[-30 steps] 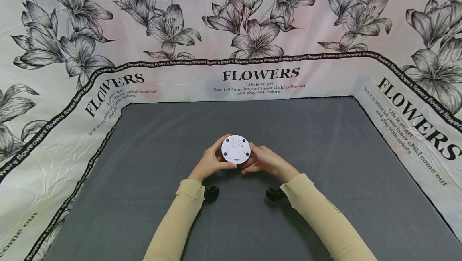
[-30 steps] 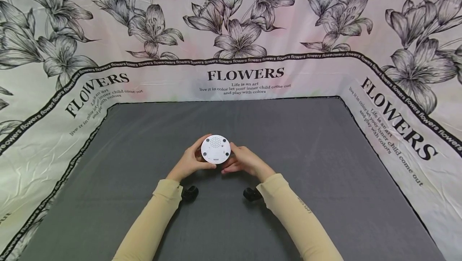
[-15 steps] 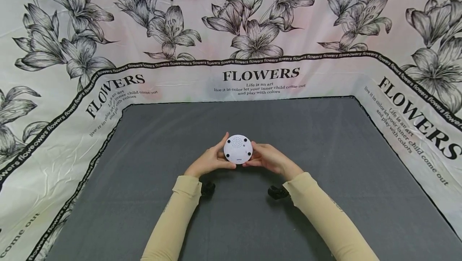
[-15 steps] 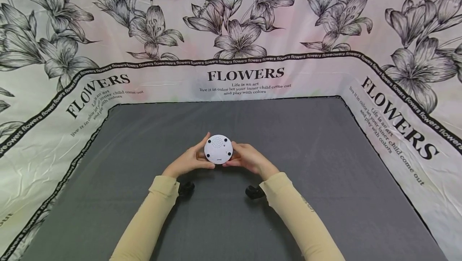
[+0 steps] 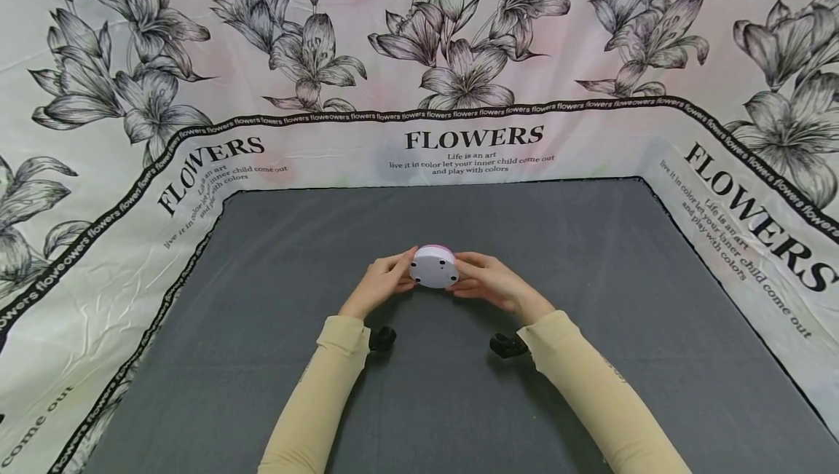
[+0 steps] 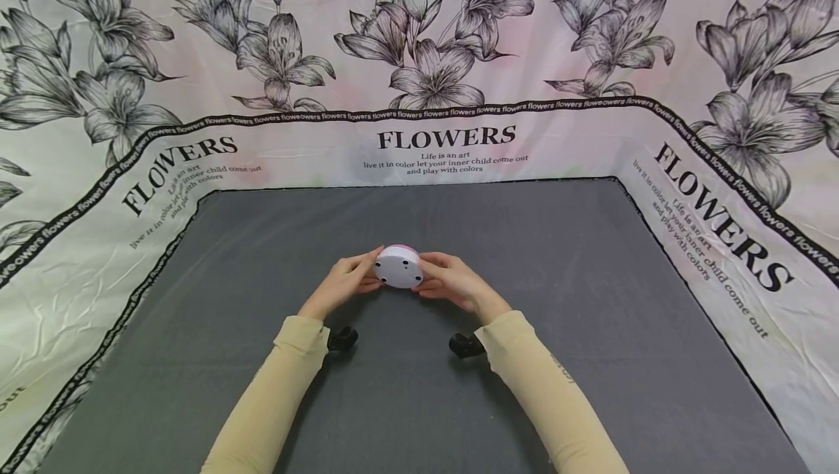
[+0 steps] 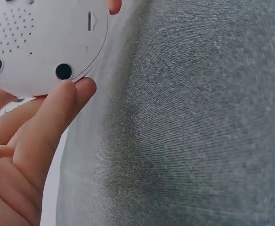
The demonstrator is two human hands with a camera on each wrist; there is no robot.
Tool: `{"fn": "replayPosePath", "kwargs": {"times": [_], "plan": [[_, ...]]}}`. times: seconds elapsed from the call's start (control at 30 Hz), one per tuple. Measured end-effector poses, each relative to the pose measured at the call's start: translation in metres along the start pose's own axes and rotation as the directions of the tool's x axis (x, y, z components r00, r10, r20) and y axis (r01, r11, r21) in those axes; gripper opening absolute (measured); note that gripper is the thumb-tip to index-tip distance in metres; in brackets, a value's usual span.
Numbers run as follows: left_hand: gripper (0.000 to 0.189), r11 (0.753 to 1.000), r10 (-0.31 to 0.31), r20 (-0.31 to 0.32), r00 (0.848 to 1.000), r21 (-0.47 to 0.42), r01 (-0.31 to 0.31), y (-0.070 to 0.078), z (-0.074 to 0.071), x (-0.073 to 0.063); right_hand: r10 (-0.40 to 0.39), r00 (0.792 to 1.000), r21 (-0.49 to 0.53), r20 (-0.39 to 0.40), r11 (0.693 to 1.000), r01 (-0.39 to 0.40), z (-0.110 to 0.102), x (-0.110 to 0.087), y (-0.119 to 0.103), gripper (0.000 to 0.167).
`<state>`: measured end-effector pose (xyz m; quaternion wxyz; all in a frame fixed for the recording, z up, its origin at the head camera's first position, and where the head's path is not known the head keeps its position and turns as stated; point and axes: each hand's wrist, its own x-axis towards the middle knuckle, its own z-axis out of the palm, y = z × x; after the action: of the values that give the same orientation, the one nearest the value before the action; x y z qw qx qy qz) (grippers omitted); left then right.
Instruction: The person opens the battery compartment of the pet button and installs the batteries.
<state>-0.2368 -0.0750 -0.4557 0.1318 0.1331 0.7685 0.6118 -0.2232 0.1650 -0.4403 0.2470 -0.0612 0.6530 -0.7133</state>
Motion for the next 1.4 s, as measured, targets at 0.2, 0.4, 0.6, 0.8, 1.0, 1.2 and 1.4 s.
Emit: {"fn": "replayPosePath", "kwargs": {"times": [0.2,0.4,0.6,0.8,1.0,1.2,1.4], "plan": [[0.052,0.999,0.000,0.029,1.000,-0.044,0.001,-0.003,-0.002,0.002,-0.086,0.996,-0.043,0.020,0.995,0.086,-0.004,0.004,-0.002,0.051],[0.056,1.000,0.018,0.035,0.999,0.019,-0.019,-0.007,-0.004,0.001,-0.113,0.993,-0.060,0.016,0.992,0.114,-0.007,0.005,-0.005,0.052],[0.058,0.993,0.109,-0.004,0.994,0.047,-0.109,-0.010,-0.001,0.002,-0.131,0.991,-0.203,0.017,0.970,0.132,-0.004,0.007,-0.002,0.059],[0.063,0.986,0.167,-0.002,0.986,0.024,-0.167,-0.014,0.003,0.004,-0.239,0.970,-0.389,0.039,0.891,0.235,0.000,0.008,0.003,0.063],[0.059,0.969,0.224,0.029,0.974,0.099,-0.226,-0.016,0.006,0.007,-0.308,0.950,-0.557,0.051,0.781,0.283,0.002,0.009,0.008,0.064],[0.056,0.970,0.210,0.047,0.976,0.116,-0.215,-0.017,0.008,0.011,-0.300,0.954,-0.592,0.027,0.764,0.257,0.003,0.009,0.010,0.066],[0.055,0.977,0.158,0.093,0.983,0.129,-0.169,-0.016,0.008,0.010,-0.268,0.962,-0.594,0.050,0.767,0.244,0.005,0.005,0.010,0.066]]}}
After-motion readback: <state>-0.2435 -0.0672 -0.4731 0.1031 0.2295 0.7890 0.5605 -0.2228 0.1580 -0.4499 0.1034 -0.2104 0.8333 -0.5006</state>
